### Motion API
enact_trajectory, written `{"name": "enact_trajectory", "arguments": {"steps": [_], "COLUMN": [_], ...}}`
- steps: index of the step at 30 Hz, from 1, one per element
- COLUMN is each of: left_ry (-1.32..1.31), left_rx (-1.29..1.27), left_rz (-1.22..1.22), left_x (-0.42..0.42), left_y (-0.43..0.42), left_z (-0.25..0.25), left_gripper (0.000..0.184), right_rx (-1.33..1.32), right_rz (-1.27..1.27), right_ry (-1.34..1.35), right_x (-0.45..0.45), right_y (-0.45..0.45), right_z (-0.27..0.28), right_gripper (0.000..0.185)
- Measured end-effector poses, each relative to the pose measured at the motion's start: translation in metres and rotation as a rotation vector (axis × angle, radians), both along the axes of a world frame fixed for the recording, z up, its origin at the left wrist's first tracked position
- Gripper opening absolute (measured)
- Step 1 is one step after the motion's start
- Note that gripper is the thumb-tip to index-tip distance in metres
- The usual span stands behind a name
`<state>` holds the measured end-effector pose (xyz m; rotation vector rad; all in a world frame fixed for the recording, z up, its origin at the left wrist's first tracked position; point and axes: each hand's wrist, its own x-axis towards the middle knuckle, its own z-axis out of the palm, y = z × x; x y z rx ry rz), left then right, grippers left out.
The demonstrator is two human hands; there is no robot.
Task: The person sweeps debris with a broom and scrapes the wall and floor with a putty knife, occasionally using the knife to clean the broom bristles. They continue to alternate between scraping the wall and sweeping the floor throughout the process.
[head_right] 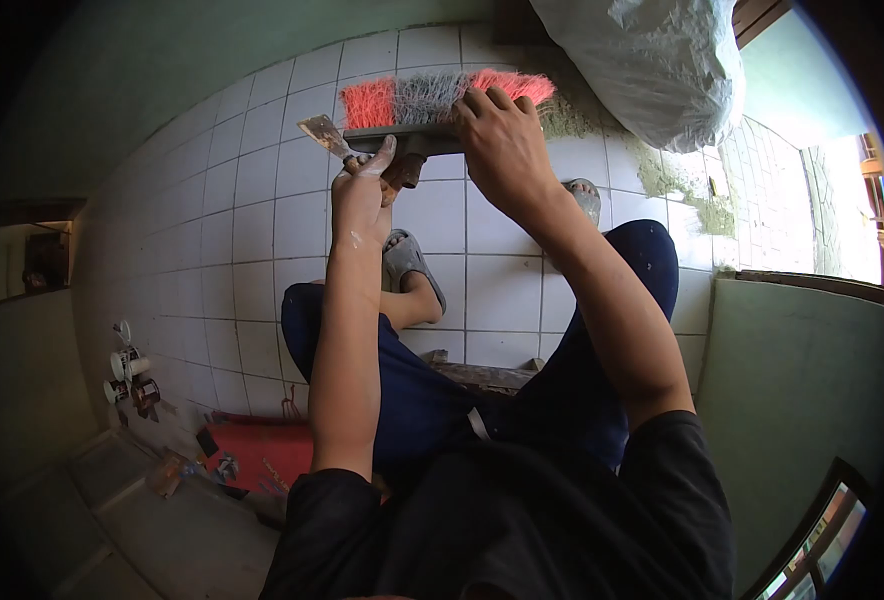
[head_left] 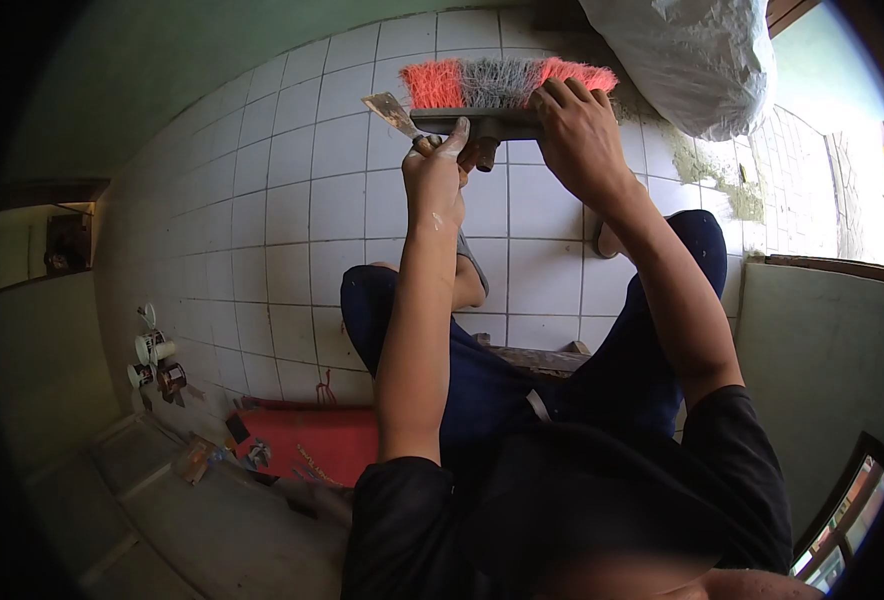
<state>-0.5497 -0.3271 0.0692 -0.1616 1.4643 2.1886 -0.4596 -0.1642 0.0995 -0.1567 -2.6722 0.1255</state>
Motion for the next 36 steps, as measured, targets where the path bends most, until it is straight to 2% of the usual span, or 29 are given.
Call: {"name": "enact_trajectory", "arguments": {"steps": [7,11,12,16,19,20,21,24,29,36], "left_ry": [0.062,0.028,0.024,0.132,0.325,0.383,0.413,0.425,0.449,0.402], "left_rx": [-0.176,-0.153,-0.135,-0.139,-0.362,-0.450,-0.468,-0.528,-0.601,-0.559], "left_rz": [0.081,0.093,0.105,0.146,0.166,0.195,0.176,0.173,0.153,0.109], "left_x": [-0.003,0.000,0.003,-0.004,-0.005,-0.002,0.000,0.004,0.006,0.009], "left_y": [-0.002,-0.001,0.000,0.000,-0.001,-0.001,-0.002,-0.001,-0.002,-0.005], "left_z": [-0.006,-0.003,0.005,-0.017,-0.023,-0.017,-0.010,-0.002,0.004,0.008], "left_gripper": [0.022,0.015,0.014,0.016,0.022,0.015,0.017,0.026,0.027,0.025], "right_rx": [-0.041,-0.090,-0.092,-0.162,-0.201,-0.232,-0.263,-0.306,-0.428,-0.350], "right_rz": [0.021,0.049,0.053,0.066,0.067,0.071,0.073,0.098,0.147,0.146], "right_ry": [-0.013,0.000,-0.031,-0.093,-0.147,-0.156,-0.166,-0.160,-0.190,-0.268], "right_x": [-0.001,-0.001,0.001,0.004,0.007,0.006,0.006,0.004,0.002,0.004], "right_y": [-0.008,-0.010,-0.011,-0.022,-0.024,-0.024,-0.023,-0.024,-0.032,-0.034], "right_z": [-0.001,-0.009,-0.007,-0.002,-0.003,-0.004,-0.005,-0.005,0.006,-0.006], "right_gripper": [0.022,0.022,0.026,0.033,0.042,0.045,0.048,0.054,0.057,0.071]}}
